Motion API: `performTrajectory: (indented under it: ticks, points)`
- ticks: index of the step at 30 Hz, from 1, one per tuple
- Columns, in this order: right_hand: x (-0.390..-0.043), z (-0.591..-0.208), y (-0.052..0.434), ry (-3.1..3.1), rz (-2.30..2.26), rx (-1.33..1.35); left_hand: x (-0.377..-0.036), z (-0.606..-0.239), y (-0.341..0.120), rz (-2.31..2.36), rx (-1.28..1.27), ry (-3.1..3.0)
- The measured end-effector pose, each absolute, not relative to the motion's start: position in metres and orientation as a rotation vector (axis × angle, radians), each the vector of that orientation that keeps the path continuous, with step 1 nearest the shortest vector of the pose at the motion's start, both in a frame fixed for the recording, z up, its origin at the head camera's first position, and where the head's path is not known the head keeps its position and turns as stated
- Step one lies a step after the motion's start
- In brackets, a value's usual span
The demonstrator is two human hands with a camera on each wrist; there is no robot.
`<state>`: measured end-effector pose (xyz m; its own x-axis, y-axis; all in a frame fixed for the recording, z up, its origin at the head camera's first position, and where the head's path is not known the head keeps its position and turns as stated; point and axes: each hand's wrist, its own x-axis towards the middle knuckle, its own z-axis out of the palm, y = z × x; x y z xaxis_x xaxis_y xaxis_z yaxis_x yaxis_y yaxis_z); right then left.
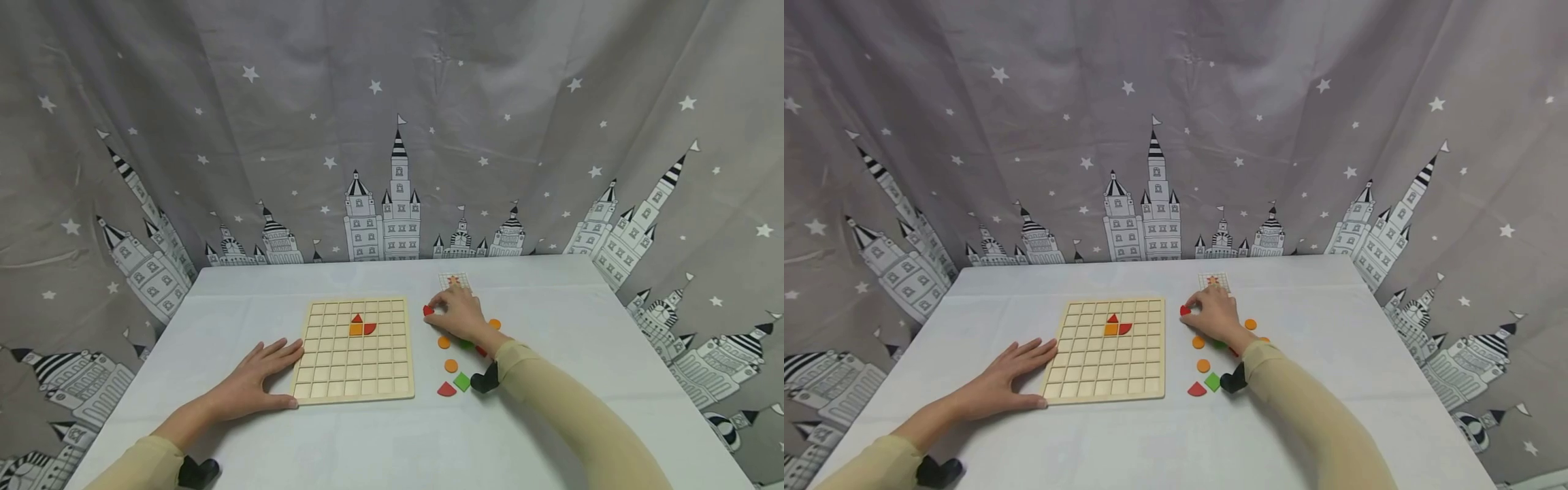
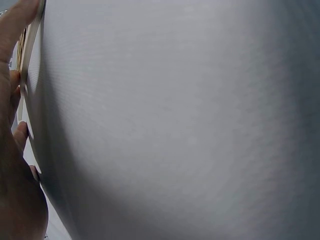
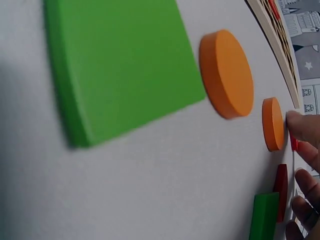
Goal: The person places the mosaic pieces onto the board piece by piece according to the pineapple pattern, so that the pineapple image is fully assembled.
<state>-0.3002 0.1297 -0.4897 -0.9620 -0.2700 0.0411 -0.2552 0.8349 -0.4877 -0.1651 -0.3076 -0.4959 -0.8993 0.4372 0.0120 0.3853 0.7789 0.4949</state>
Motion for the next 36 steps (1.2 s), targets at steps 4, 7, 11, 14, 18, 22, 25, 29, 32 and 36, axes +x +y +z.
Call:
performTrajectory:
  ticks: [4,7,11,14,18,22,25,29,32,36]
  points:
    - [-0.2993,-0.4912,0.132,2.959,-0.805,-0.41,-0.1643,-0.4964,-0.3068,0.776,0.656,2.854]
    - [-0.2981,-0.4918,0.1343,2.942,-0.818,-0.367,-0.164,-0.4964,-0.3069,0.77,0.651,2.856]
    - [-0.2979,-0.4923,0.1357,2.93,-0.861,-0.321,-0.1641,-0.4956,-0.3072,0.764,0.643,2.861]
    - [-0.2983,-0.493,0.1354,2.925,-0.898,-0.3,-0.1642,-0.4952,-0.3071,0.765,0.646,2.862]
    - [-0.2985,-0.4938,0.1348,2.92,-0.922,-0.27,-0.1639,-0.4949,-0.3066,0.776,0.652,2.857]
    - [-0.2985,-0.4937,0.1344,2.909,-0.927,-0.244,-0.1638,-0.4943,-0.3064,0.78,0.66,2.858]
    - [-0.2983,-0.4933,0.1337,2.915,-0.927,-0.242,-0.1641,-0.4939,-0.3066,0.777,0.666,2.863]
    - [-0.2976,-0.4925,0.1326,2.93,-0.927,-0.257,-0.1642,-0.4937,-0.307,0.772,0.663,2.865]
    - [-0.2968,-0.4918,0.1323,2.937,-0.924,-0.266,-0.1642,-0.494,-0.3071,0.767,0.66,2.864]
    - [-0.2963,-0.4919,0.1317,2.965,-0.905,-0.313,-0.1639,-0.4941,-0.3074,0.768,0.665,2.864]
